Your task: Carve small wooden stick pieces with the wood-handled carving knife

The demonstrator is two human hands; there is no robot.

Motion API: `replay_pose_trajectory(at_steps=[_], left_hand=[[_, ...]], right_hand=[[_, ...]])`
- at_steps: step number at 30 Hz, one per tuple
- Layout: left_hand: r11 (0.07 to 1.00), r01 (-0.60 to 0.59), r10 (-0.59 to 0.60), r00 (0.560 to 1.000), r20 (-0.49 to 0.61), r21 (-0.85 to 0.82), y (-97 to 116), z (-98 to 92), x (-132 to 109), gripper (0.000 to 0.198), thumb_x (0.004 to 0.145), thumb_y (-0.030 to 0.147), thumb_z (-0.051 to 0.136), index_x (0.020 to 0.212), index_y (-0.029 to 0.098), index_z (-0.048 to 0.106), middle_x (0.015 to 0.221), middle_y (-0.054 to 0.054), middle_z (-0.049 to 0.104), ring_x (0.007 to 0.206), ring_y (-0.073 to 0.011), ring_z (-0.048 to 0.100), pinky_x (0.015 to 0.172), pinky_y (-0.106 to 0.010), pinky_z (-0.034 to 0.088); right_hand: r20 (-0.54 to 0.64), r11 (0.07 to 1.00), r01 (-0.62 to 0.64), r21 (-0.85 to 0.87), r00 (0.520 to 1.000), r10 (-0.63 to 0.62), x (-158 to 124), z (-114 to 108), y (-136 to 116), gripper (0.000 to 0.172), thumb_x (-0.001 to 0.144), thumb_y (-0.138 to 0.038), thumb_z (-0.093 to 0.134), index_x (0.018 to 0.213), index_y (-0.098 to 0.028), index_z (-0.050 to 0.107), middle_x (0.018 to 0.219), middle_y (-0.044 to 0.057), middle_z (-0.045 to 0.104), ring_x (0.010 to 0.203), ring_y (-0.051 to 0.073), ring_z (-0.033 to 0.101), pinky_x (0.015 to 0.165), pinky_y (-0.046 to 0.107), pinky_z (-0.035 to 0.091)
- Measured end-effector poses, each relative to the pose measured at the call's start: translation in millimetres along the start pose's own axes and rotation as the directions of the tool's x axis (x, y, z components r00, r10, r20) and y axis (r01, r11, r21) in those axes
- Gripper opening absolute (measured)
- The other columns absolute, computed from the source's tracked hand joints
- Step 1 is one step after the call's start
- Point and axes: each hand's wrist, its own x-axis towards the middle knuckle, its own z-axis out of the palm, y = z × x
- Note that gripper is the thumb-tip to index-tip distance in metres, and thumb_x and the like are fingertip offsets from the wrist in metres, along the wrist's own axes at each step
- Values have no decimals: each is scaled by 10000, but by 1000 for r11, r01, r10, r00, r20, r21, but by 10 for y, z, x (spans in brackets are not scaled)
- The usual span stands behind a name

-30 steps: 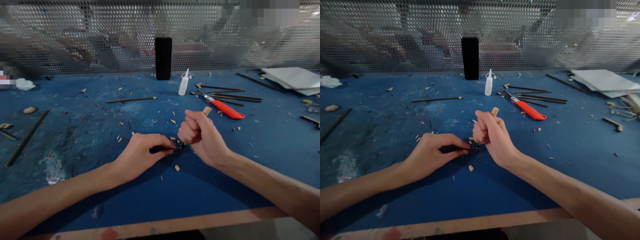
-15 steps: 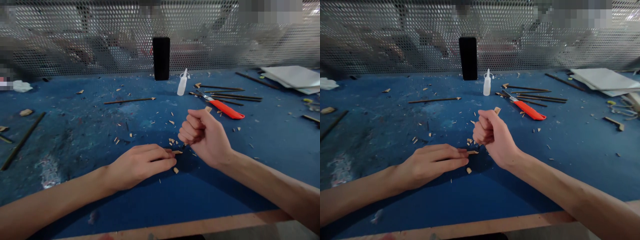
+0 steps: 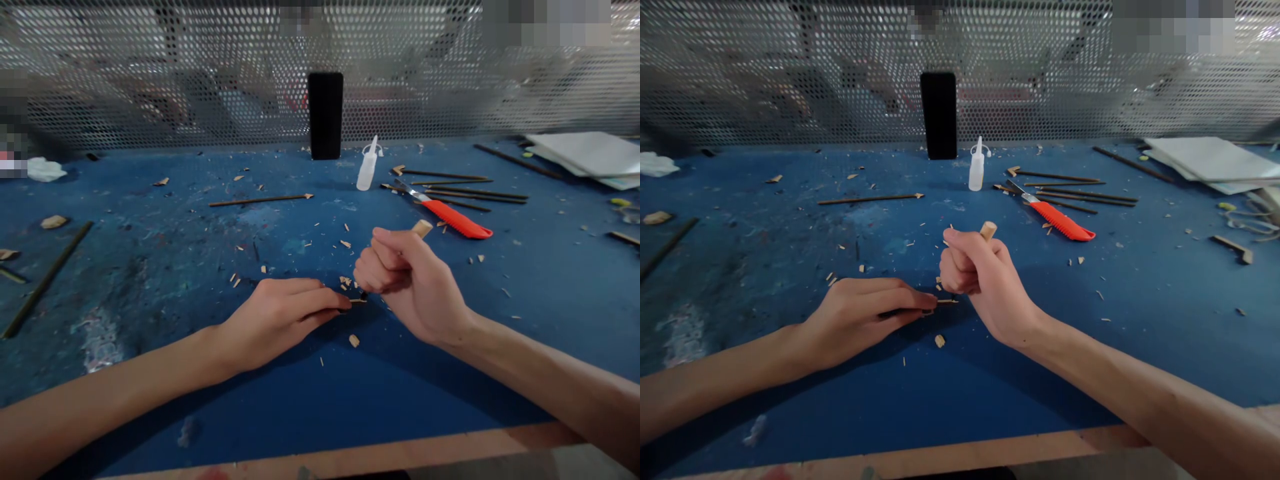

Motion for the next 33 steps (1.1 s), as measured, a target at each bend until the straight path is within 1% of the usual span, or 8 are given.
replay_pose_trajectory(at_steps=[5,11,14,19,28,33], left_hand=[[999,41,-41,999,-2,-8,5,20,7,152,959,121,646,1085,172,715,996,11,764,878,-77,729,833,-132,531],[998,58,-59,998,4,35,-11,32,15,144,942,119,661,1062,177,715,1001,8,752,888,-93,706,831,-166,522],[998,51,-52,999,11,23,-15,27,29,133,933,115,672,1046,164,721,998,1,756,926,-109,694,865,-188,524],[999,31,-31,999,11,14,-28,17,45,130,937,130,681,1054,160,730,1005,-1,768,940,-116,693,877,-201,531],[999,34,-35,999,9,6,-33,20,38,134,941,135,680,1064,160,729,990,3,768,927,-116,698,852,-202,540],[999,39,-39,999,9,-2,-34,25,30,137,947,143,672,1071,161,727,996,-4,768,917,-124,703,850,-219,551]], right_hand=[[4,1000,0,-4,1000,0,-10,0,2,541,994,-324,540,596,-218,189,552,-55,133,541,130,143,566,361,162],[5,1000,24,-15,1000,-24,-1,9,15,543,994,-313,536,591,-220,185,543,-56,135,540,129,143,562,361,154],[11,999,34,-11,999,-34,-4,16,12,546,997,-317,533,587,-220,186,539,-56,138,540,128,143,560,361,154],[26,999,47,-18,999,-47,-17,21,12,545,1003,-313,536,587,-218,196,539,-58,147,537,124,143,560,360,157],[21,997,62,-37,998,-61,-7,29,27,532,1015,-287,525,592,-214,210,551,-56,150,545,123,150,566,356,166],[12,997,70,-37,997,-70,-1,32,38,545,1011,-303,546,589,-212,213,548,-57,156,543,121,157,567,355,176]])
